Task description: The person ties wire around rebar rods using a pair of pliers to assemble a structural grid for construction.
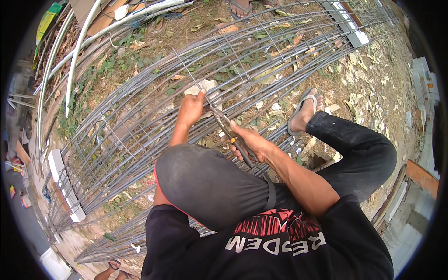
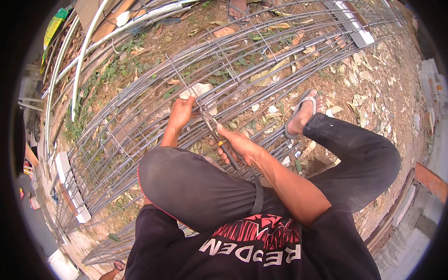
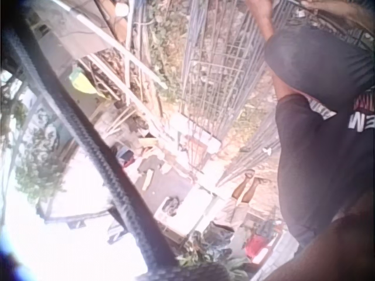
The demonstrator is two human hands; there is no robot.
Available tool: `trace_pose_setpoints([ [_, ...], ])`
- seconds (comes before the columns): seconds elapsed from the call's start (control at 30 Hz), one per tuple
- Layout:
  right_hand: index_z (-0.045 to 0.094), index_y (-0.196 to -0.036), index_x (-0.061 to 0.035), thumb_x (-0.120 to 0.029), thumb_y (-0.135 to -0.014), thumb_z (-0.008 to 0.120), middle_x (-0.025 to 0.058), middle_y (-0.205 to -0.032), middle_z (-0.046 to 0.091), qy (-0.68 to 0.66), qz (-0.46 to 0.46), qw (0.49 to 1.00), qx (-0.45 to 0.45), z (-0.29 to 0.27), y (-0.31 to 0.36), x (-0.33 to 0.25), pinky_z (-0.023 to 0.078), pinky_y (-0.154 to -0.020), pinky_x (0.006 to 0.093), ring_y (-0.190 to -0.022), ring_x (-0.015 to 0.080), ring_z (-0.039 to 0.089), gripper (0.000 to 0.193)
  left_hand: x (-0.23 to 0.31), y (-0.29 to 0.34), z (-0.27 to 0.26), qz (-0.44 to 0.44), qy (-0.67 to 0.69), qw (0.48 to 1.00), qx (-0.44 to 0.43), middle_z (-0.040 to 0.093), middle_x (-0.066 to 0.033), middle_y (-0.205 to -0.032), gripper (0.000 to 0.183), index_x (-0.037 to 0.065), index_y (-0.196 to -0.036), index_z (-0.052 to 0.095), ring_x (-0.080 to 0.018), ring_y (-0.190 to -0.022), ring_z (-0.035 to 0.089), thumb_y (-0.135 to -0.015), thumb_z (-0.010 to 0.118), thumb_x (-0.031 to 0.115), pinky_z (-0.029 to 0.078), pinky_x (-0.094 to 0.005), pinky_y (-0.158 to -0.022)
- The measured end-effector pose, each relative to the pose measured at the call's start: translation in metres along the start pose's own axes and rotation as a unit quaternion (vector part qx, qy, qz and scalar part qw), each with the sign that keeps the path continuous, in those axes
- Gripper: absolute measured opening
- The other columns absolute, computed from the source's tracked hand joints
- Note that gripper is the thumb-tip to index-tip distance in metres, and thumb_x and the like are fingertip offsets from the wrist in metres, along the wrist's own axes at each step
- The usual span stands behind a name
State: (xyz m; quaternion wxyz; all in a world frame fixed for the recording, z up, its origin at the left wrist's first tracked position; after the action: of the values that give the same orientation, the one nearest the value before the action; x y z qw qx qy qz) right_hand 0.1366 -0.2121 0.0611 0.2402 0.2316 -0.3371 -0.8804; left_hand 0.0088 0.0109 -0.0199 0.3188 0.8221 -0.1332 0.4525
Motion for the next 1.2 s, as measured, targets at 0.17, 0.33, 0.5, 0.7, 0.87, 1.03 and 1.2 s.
trace_pose_setpoints([
  [0.17,0.051,-0.122,0.0057,-0.027,-0.084,0.082,0.0236,-0.103,0.067,0.653,-0.250,0.662,0.272,0.008,0.005,0.000,0.054,-0.081,0.0487,-0.094,0.0367,0.068,0.059,-0.014,0.000,-0.011,0.026,-0.058,0.997,0.035,0.061,-0.0324,-0.065,0.067,-0.010,-0.070,0.065,-0.0458,-0.067,0.064,-0.101,0.053,0.047,0.050,-0.0514,-0.075],
  [0.33,0.054,-0.128,0.0021,-0.023,-0.089,0.074,0.0200,-0.122,0.061,0.744,-0.301,0.506,0.316,0.005,0.021,-0.011,0.051,-0.091,0.0470,-0.110,0.0369,0.060,0.050,0.001,0.005,-0.002,0.021,-0.071,0.997,0.020,0.058,-0.0336,-0.065,0.068,-0.011,-0.066,0.060,-0.0480,-0.067,0.061,-0.102,0.053,0.047,0.048,-0.0537,-0.074],
  [0.5,0.050,-0.137,0.0086,-0.025,-0.097,0.064,0.0234,-0.115,0.063,0.750,-0.340,0.478,0.306,0.000,0.005,0.003,0.052,-0.090,0.0481,-0.105,0.0403,0.061,0.055,0.003,0.000,-0.008,0.030,-0.054,0.997,0.038,0.061,-0.0298,-0.062,0.069,-0.010,-0.065,0.063,-0.0453,-0.063,0.063,-0.102,0.053,0.047,0.050,-0.0514,-0.073],
  [0.7,0.054,-0.125,0.0102,-0.035,-0.106,0.051,0.0252,-0.103,0.068,0.745,-0.279,0.556,0.241,-0.005,0.000,0.006,0.059,-0.073,0.0467,-0.076,0.0390,0.071,0.048,0.010,0.003,-0.010,0.014,-0.088,0.996,0.006,0.067,-0.0126,-0.072,0.056,-0.013,-0.089,0.069,-0.0204,-0.064,0.069,-0.105,0.055,0.038,0.057,-0.0366,-0.060],
  [0.87,0.057,-0.122,0.0073,-0.045,-0.112,0.034,0.0175,-0.102,0.071,-0.020,-0.017,0.994,-0.107,-0.015,-0.010,0.003,0.061,-0.068,0.0364,-0.073,0.0228,0.071,0.058,-0.003,-0.002,-0.012,0.021,-0.007,1.000,0.021,0.061,-0.0174,-0.056,0.068,-0.008,-0.069,0.067,-0.0267,-0.055,0.064,-0.103,0.053,0.049,0.049,-0.0438,-0.062],
  [1.03,0.057,-0.122,0.0070,-0.043,-0.105,0.054,0.0194,-0.093,0.071,0.295,-0.083,0.949,0.076,0.013,0.005,-0.002,0.059,-0.071,0.0381,-0.080,0.0230,0.072,0.053,0.005,0.007,-0.009,0.020,0.002,1.000,0.005,0.065,-0.0172,-0.061,0.067,-0.013,-0.082,0.070,-0.0262,-0.059,0.070,-0.104,0.054,0.048,0.055,-0.0396,-0.061],
  [1.2,0.051,-0.122,0.0071,-0.034,-0.088,0.078,0.0290,-0.089,0.069,0.633,-0.167,0.700,0.286,0.023,0.019,-0.005,0.055,-0.085,0.0523,-0.091,0.0420,0.070,0.060,-0.008,-0.002,-0.008,0.016,0.044,0.999,-0.009,0.071,-0.0187,-0.078,0.064,-0.017,-0.095,0.070,-0.0265,-0.071,0.075,-0.105,0.055,0.045,0.060,-0.0357,-0.062],
])
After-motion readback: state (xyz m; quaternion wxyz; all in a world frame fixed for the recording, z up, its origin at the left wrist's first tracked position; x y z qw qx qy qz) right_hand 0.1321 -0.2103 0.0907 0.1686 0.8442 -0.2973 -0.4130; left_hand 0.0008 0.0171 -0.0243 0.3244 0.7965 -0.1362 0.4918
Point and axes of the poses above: each hand's wrist, its own y-axis away from the middle knuckle, its own z-axis out of the palm, x = y × z, the point moved 1 cm from there along -y, towards the middle knuckle
